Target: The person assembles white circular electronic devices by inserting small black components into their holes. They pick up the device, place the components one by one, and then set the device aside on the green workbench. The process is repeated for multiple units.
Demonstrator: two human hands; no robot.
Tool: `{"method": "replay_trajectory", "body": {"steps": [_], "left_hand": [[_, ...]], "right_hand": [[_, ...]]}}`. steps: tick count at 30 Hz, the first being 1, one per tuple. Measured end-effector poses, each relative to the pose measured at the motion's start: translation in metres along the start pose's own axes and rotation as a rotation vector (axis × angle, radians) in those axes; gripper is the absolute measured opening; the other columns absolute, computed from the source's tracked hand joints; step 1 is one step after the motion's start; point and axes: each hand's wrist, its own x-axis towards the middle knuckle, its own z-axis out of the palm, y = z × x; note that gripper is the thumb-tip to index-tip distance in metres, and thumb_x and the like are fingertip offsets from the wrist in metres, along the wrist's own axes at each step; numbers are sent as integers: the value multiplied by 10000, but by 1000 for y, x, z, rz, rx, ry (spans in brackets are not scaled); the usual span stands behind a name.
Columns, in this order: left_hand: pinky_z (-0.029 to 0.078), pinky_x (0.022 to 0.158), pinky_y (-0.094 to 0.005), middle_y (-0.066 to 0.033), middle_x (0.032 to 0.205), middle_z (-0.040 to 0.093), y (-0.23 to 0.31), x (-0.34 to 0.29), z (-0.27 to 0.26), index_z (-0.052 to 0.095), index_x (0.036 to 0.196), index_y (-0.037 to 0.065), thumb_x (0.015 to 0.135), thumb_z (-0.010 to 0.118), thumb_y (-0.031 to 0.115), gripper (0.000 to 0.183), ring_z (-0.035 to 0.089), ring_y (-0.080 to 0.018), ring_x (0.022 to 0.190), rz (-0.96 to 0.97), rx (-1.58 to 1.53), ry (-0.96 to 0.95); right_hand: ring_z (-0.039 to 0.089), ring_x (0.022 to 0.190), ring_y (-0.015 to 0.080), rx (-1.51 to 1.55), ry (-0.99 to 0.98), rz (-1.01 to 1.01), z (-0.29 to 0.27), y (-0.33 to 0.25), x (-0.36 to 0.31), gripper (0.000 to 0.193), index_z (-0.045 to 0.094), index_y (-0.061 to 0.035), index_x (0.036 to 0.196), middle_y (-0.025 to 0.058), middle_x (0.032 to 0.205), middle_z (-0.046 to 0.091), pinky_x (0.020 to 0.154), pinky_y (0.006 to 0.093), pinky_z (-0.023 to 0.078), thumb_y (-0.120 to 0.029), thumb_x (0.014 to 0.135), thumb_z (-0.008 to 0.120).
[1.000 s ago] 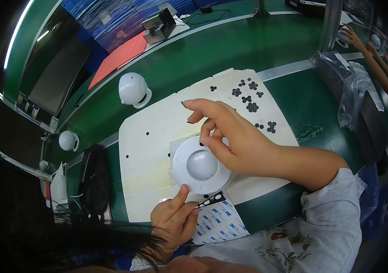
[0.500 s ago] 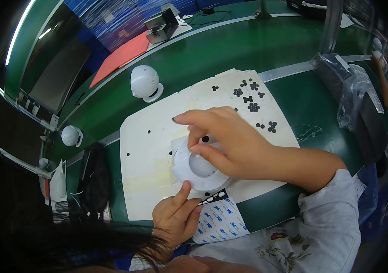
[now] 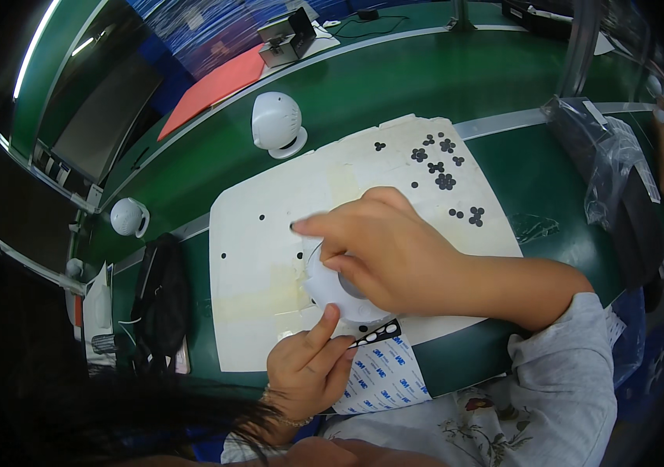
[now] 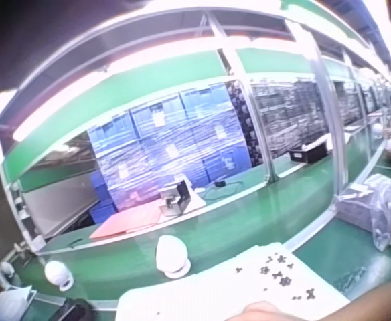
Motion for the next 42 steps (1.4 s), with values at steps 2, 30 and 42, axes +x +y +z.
{"method": "replay_trajectory", "body": {"steps": [2,30,42], "left_hand": [[425,471,-254,-145,1200,545,-1,-1,0,607,826,19,659,682,44,185,535,-158,553,1,4,13],[454,518,-288,-190,1218,519,5,2,1,610,801,21,639,680,14,176,565,-220,563,-49,-16,18],[420,462,-263,-180,1223,520,2,1,9,597,756,23,646,681,44,140,523,-177,502,-63,-73,106]], "right_hand": [[543,969,209,-341,3,-181,0,-3,-4,417,539,-114,1147,23,919,599,894,391,303,-86,738,618],[359,1210,324,-180,42,-157,9,5,-55,113,614,-133,819,73,1222,484,969,454,216,-237,776,622],[405,1182,237,-421,139,-358,3,1,-76,192,633,-199,900,-23,1188,547,974,416,187,-303,740,656]]}}
